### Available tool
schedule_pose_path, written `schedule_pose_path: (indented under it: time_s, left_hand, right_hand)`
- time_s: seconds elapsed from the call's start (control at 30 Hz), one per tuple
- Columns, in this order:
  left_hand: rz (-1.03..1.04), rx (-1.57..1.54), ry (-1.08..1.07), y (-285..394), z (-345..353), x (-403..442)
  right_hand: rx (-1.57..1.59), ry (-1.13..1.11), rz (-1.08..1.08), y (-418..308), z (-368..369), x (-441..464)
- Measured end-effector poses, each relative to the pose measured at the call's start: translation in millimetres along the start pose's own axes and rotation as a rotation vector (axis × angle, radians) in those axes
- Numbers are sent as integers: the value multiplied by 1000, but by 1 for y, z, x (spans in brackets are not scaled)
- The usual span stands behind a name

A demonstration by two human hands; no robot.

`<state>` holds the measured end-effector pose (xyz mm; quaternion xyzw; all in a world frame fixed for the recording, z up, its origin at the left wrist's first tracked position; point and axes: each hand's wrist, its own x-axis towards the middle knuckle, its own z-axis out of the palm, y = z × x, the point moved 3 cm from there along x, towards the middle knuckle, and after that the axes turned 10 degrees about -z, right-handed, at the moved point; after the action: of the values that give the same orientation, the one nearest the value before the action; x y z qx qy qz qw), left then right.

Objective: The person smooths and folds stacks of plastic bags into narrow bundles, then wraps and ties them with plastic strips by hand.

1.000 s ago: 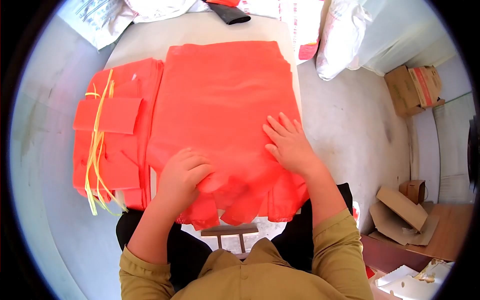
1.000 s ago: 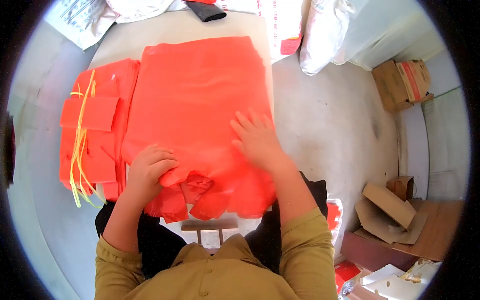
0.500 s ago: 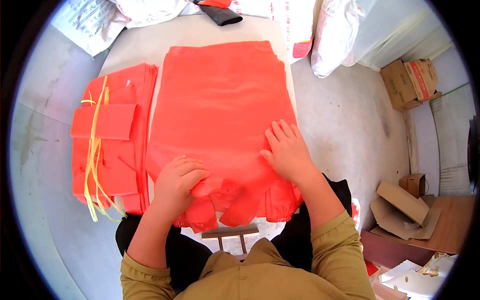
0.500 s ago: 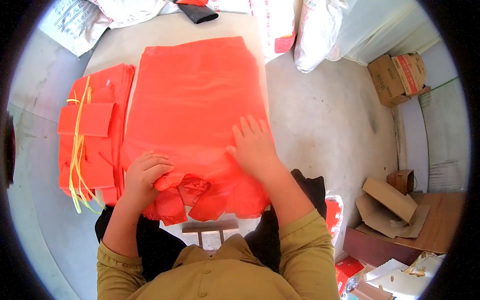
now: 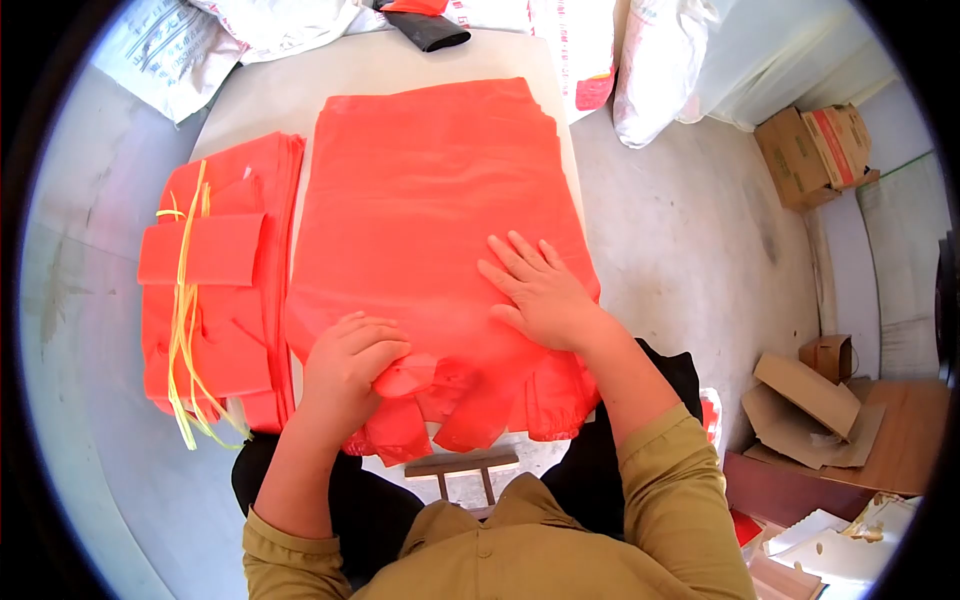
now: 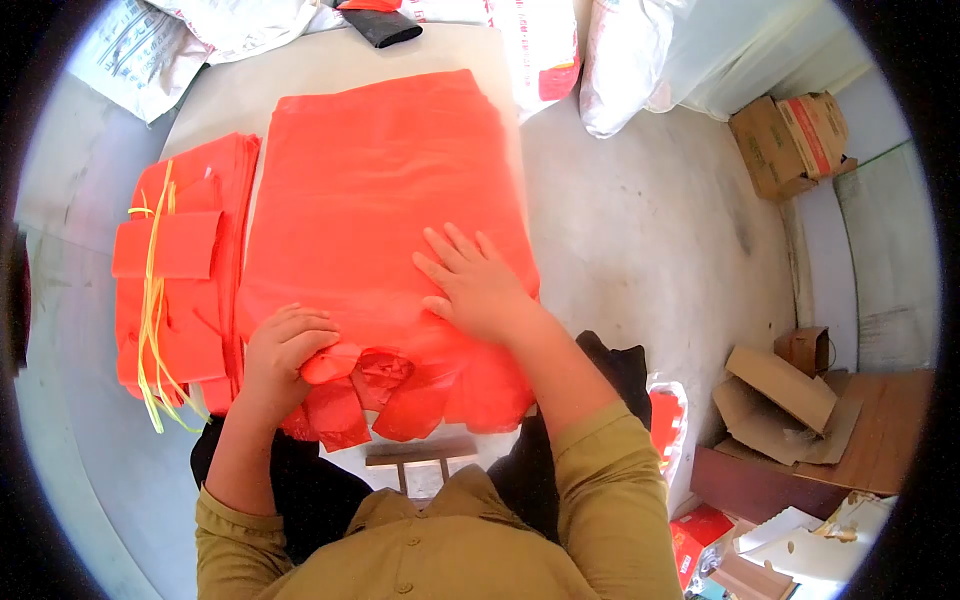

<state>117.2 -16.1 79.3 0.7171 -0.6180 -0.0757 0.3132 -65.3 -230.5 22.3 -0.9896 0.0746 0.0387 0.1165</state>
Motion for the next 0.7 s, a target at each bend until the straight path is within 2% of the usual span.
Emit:
schedule_pose_path:
  time_s: [0.23, 0.33, 0.53, 0.7]
  left_hand:
    - [25, -18, 17, -4, 0, -2]
    - [13, -2, 6, 0, 0, -1]
    - [8, -25, 7, -1, 0, -2]
    - [10, -31, 7, 0, -1, -3]
  right_hand:
    - [-36, -156, 180, -12, -15, -3]
    - [-34, 80, 85, -12, -14, -3]
    - [-71, 54, 174, 5, -4, 4]
    - [-85, 208, 174, 6, -10, -2]
